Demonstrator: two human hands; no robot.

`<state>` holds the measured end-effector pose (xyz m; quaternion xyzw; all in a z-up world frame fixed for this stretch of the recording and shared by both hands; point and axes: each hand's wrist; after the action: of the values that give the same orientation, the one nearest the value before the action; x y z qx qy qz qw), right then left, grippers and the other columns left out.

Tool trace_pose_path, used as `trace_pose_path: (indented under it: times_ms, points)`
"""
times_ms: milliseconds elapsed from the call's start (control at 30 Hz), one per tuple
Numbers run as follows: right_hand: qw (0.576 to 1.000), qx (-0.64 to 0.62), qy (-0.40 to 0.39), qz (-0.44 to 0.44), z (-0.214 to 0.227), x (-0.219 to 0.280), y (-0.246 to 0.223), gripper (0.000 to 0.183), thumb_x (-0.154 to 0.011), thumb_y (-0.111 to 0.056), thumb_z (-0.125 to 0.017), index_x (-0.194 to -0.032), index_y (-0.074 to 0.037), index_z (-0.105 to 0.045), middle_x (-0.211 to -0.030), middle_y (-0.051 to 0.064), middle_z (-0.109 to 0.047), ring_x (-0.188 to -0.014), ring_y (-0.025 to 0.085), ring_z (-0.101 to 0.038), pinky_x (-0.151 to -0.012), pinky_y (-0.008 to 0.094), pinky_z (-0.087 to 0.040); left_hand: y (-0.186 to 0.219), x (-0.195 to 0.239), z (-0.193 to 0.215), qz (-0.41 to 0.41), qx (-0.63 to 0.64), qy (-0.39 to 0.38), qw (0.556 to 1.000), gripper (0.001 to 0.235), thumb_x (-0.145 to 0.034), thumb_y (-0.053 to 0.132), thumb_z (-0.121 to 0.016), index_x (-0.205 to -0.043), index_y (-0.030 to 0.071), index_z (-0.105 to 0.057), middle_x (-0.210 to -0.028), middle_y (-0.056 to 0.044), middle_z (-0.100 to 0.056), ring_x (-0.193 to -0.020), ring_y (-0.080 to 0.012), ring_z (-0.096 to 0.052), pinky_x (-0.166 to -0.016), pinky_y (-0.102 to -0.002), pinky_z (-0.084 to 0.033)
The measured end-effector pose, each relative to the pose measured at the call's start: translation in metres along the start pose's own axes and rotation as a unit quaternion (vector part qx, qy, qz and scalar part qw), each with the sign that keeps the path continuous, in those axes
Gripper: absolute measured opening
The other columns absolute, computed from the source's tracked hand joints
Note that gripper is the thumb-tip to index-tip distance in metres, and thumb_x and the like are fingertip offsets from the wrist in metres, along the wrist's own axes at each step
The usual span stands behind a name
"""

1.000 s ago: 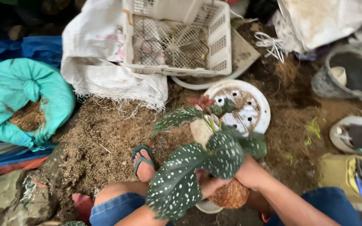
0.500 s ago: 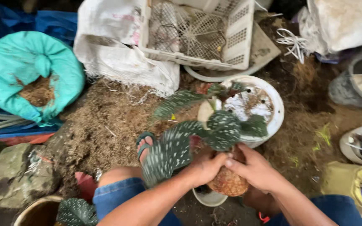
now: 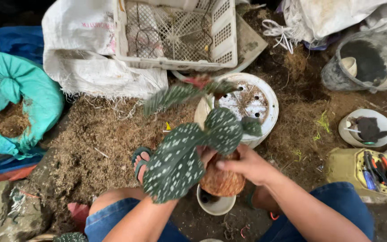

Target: The person wraps a plant's root ball with coconut coir, securing it with string. They handle the plant, pull string from a spool, and tie it around the coir to hold it in place.

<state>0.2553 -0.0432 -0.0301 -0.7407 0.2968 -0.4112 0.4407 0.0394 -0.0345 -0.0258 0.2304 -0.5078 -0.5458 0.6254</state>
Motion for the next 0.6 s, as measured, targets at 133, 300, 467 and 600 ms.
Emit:
trace_pose_path:
  times_ms: [133, 300, 467, 600]
  points:
    - [0.980, -0.150, 0.130, -0.031, 0.017, -0.014, -0.005, 0.079, -0.077, -0.026, -0.080, -0.142, 0.003, -0.047, -0.127, 0.018, -0.067, -0.114, 0.032, -0.069, -0.096, 0.048, -0.057, 0.010, -0.012, 0.020, -0.029, 0.123, 0.016, 0.992, 0.055, -0.091, 0.031, -0.068, -0.136, 0.000, -0.059, -0.140, -0.022, -0.060, -0.131, -0.0314, -0.054, -0.108, -0.043, -0.041]
    - [0.960, -0.181, 0.197, 0.085, 0.001, -0.009, -0.010, 0.079, -0.085, -0.029, -0.075, -0.148, 0.004, -0.042, -0.135, 0.019, -0.061, -0.119, 0.029, -0.065, -0.099, 0.045, -0.055, 0.034, 0.016, -0.002, -0.372, 0.048, 0.089, 0.923, 0.072, -0.088, 0.023, -0.076, -0.144, -0.013, -0.049, -0.147, -0.034, -0.048, -0.138, -0.0385, -0.044, -0.110, -0.047, -0.036]
    - [0.967, -0.033, 0.253, -0.008, 0.004, 0.003, -0.007, 0.073, -0.087, -0.025, -0.068, -0.153, -0.006, -0.041, -0.138, 0.015, -0.064, -0.121, 0.025, -0.065, -0.099, 0.036, -0.054, 0.042, 0.014, -0.007, -0.107, 0.328, 0.006, 0.939, 0.054, -0.082, 0.026, -0.082, -0.121, -0.007, -0.066, -0.112, -0.017, -0.072, -0.102, -0.0277, -0.069, -0.092, -0.042, -0.056]
    - [0.971, -0.165, 0.154, 0.078, 0.022, 0.004, 0.010, 0.060, -0.091, -0.019, -0.064, -0.145, -0.001, -0.046, -0.131, 0.017, -0.063, -0.113, 0.028, -0.066, -0.092, 0.043, -0.057, 0.037, 0.016, -0.015, -0.136, 0.371, -0.023, 0.918, 0.054, -0.084, 0.029, -0.082, -0.126, 0.000, -0.068, -0.112, -0.007, -0.075, -0.103, -0.0159, -0.070, -0.093, -0.030, -0.058]
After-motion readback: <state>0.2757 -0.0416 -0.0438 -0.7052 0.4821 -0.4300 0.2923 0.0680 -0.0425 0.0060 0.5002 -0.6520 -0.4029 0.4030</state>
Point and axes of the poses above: each hand's wrist, its own x-axis away from the middle knuckle, its own z-axis out of the back of the hand, y = z × x
